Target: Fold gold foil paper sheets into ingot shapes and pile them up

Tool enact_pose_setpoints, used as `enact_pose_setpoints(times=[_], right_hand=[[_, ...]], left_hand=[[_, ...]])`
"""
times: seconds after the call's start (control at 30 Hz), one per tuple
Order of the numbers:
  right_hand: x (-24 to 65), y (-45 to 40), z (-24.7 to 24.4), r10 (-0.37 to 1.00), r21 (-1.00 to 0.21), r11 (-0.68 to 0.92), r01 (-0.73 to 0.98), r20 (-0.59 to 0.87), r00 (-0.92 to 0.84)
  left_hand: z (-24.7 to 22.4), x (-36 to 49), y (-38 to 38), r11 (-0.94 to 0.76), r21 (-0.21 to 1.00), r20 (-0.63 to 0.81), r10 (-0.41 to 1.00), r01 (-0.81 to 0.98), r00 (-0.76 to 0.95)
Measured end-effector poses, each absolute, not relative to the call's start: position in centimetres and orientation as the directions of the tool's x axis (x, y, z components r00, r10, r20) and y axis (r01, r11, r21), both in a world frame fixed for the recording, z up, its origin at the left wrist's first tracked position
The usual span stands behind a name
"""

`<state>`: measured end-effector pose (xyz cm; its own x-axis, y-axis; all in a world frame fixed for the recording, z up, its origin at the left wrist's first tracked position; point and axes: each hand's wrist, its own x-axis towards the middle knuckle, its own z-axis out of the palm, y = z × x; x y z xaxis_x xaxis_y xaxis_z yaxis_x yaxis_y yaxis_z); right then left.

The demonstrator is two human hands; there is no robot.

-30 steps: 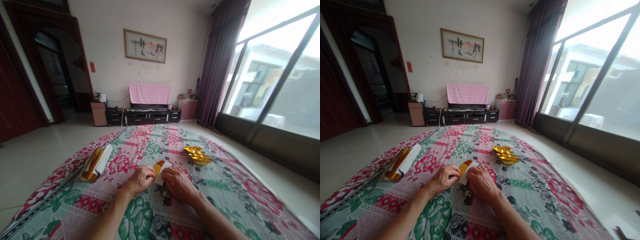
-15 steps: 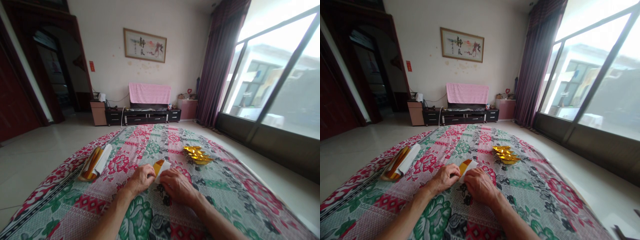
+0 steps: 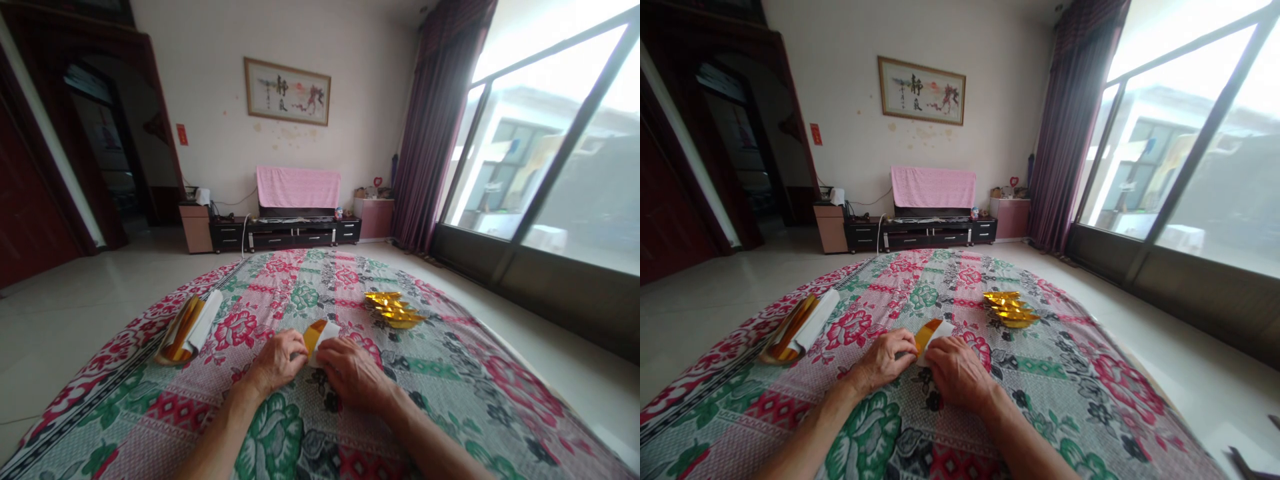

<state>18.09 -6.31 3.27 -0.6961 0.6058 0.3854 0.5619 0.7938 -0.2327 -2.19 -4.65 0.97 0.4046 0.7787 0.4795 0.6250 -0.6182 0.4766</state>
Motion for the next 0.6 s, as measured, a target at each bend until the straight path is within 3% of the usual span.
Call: enact_pose_setpoints(times=[0.47,0.6], right_hand=[[17.16,-6.54,3.36,0.654,-0.217,0.750,0.624,0.381,-0.653],[17.21,-6.59,3.45,0.650,-0.217,0.753,0.621,0.386,-0.654]], left_hand=[[1.07,-2.10,-4.67,-0.614,0.470,0.494,0.779,0.635,0.387],[0.74,-2.46,-4.30,-0.558,0.447,0.544,0.790,0.699,0.283]])
